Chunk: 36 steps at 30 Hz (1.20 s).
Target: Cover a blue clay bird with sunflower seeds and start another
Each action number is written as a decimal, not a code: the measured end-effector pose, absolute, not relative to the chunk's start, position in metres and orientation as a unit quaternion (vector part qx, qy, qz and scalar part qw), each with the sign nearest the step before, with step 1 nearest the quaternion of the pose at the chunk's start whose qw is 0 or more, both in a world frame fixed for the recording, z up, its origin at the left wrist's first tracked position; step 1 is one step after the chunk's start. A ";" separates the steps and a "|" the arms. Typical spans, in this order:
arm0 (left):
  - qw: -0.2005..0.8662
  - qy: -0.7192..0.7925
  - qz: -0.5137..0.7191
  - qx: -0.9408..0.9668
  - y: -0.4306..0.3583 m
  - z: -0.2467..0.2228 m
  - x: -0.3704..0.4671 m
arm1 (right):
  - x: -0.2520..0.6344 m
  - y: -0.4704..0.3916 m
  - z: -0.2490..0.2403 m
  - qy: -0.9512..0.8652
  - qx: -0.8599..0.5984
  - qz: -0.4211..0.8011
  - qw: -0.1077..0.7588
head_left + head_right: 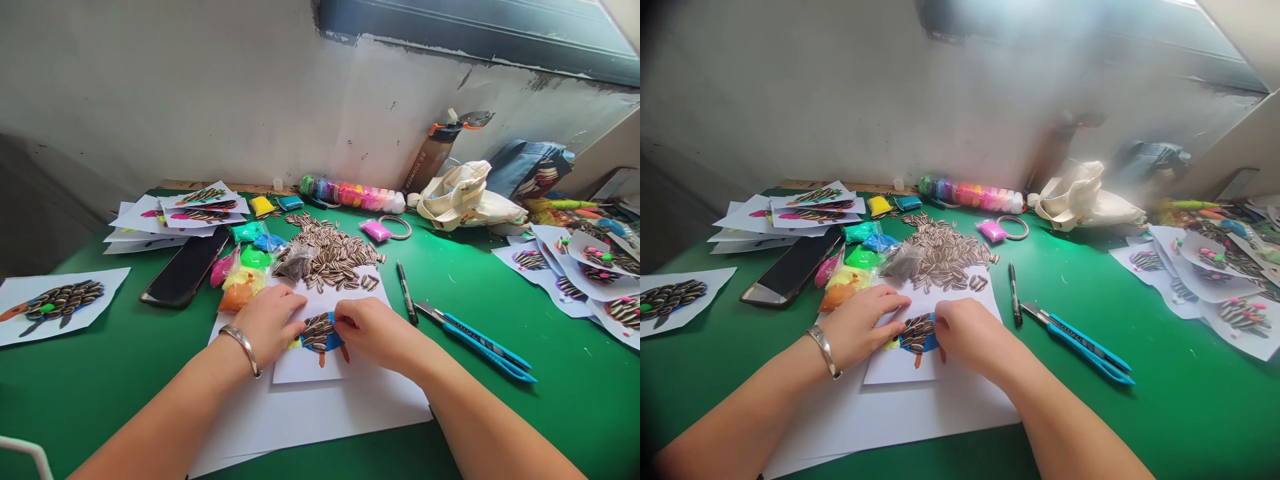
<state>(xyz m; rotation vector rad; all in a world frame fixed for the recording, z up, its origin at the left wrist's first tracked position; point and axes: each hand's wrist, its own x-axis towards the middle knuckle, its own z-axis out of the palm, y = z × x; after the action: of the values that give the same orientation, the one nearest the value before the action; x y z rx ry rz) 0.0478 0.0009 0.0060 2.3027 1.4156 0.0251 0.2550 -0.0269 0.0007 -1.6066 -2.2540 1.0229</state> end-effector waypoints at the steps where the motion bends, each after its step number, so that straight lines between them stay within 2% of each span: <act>1: 0.211 0.512 0.007 0.833 0.000 0.006 0.049 | 0.255 -0.027 0.000 -0.762 -0.542 0.342 0.095; 7: 0.198 0.505 0.007 0.840 -0.002 0.005 0.048 | 0.255 -0.027 0.001 -0.765 -0.543 0.332 0.101; 13: 0.232 0.502 0.013 0.833 0.002 0.007 0.045 | 0.259 -0.015 -0.001 -0.768 -0.570 0.227 0.186; 16: 0.224 0.500 0.011 0.836 0.002 0.006 0.045 | 0.256 -0.007 -0.006 -0.765 -0.584 0.184 0.200; 20: 0.212 0.496 0.009 0.842 0.001 0.005 0.046 | 0.241 0.003 -0.004 -0.772 -0.594 0.153 0.168; 27: 0.193 0.486 0.014 0.853 -0.001 0.005 0.045 | 0.214 0.020 -0.001 -0.787 -0.610 0.066 0.059; 36: 0.181 0.487 0.013 0.854 -0.002 0.005 0.045 | 0.215 0.017 -0.006 -0.818 -0.573 0.050 0.027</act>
<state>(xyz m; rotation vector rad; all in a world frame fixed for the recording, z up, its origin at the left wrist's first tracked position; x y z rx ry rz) 0.0450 -0.0016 0.0054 2.4117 1.3755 0.0361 0.2148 0.0170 -0.0063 -1.7702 -2.5256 0.1552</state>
